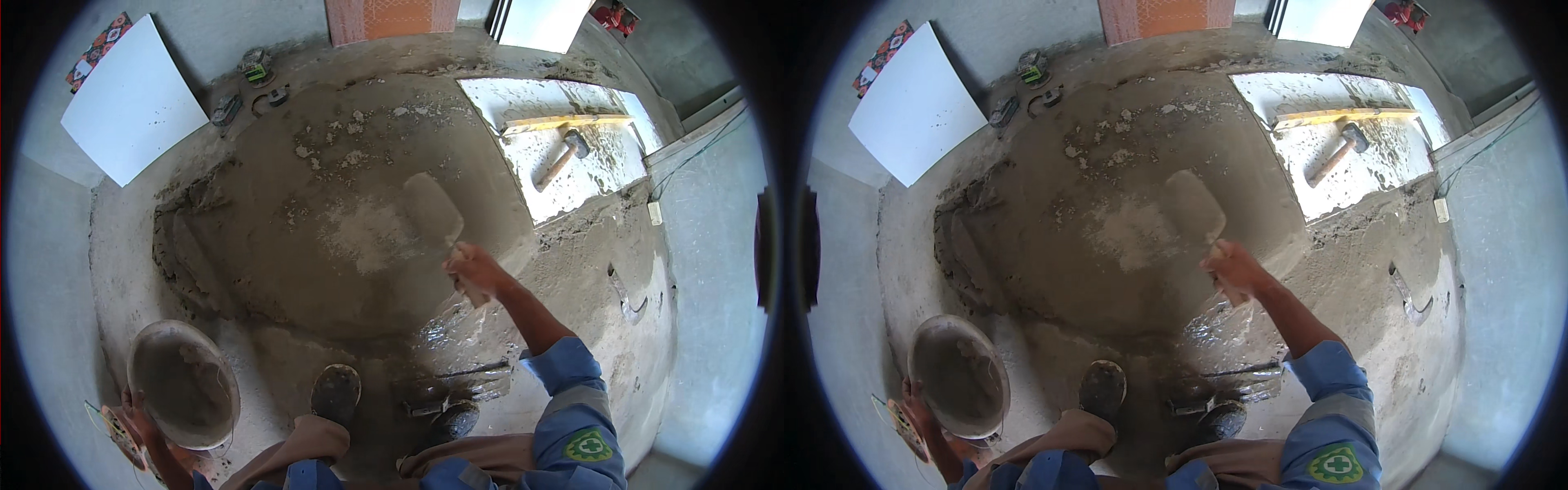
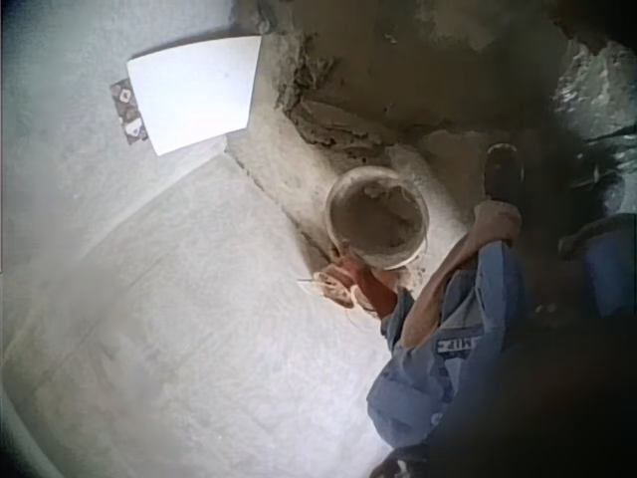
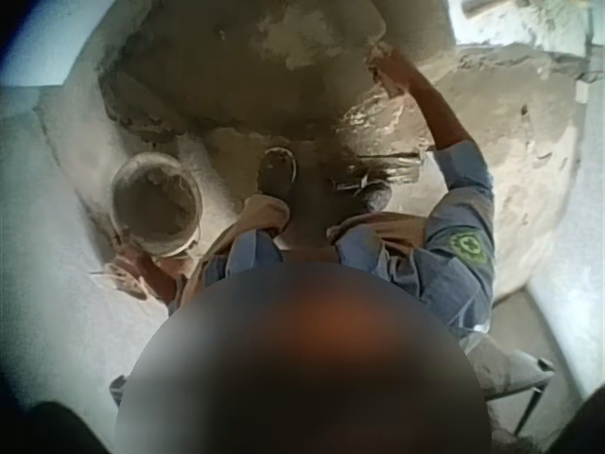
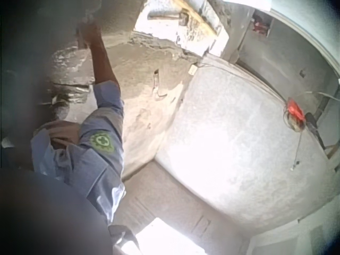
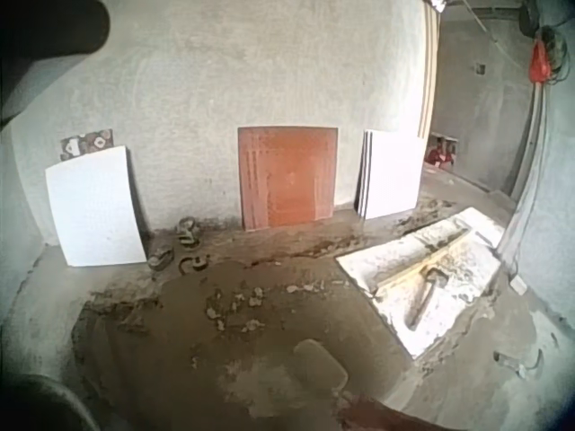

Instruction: The person spreads and levels wet cement on the floor using a rectangular wooden float, then smooths the surface with a handheld wooden tool.

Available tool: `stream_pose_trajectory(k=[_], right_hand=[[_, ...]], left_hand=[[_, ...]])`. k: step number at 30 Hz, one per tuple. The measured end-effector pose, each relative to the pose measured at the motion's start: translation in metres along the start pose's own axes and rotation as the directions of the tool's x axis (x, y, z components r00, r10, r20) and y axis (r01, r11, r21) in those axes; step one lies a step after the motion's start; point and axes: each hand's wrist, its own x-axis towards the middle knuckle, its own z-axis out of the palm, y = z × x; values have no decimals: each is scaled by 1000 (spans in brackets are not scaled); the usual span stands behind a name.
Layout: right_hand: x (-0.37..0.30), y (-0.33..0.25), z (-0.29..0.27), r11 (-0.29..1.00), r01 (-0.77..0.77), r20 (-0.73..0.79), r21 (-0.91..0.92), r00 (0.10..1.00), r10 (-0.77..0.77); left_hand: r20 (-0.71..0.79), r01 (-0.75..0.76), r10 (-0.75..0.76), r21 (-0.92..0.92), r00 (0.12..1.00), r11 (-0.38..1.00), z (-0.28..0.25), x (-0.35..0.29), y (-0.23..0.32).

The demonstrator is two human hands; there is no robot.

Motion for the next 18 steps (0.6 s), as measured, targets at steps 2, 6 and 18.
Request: stream_pose_trajectory(k=[2,6,18], right_hand=[[3,3,-27,1000,-11,-46,-3,999,11],[12,-7,-66,995,26,-123,93,992,-14],[64,-28,-90,929,113,-264,352,965,-17]], left_hand=[[8,-27,27,12,1000,1000,-2,0,-2],[-28,5,-1,130,1000,992,-13,-10,-11],[-51,45,-33,250,998,967,12,-35,43]])
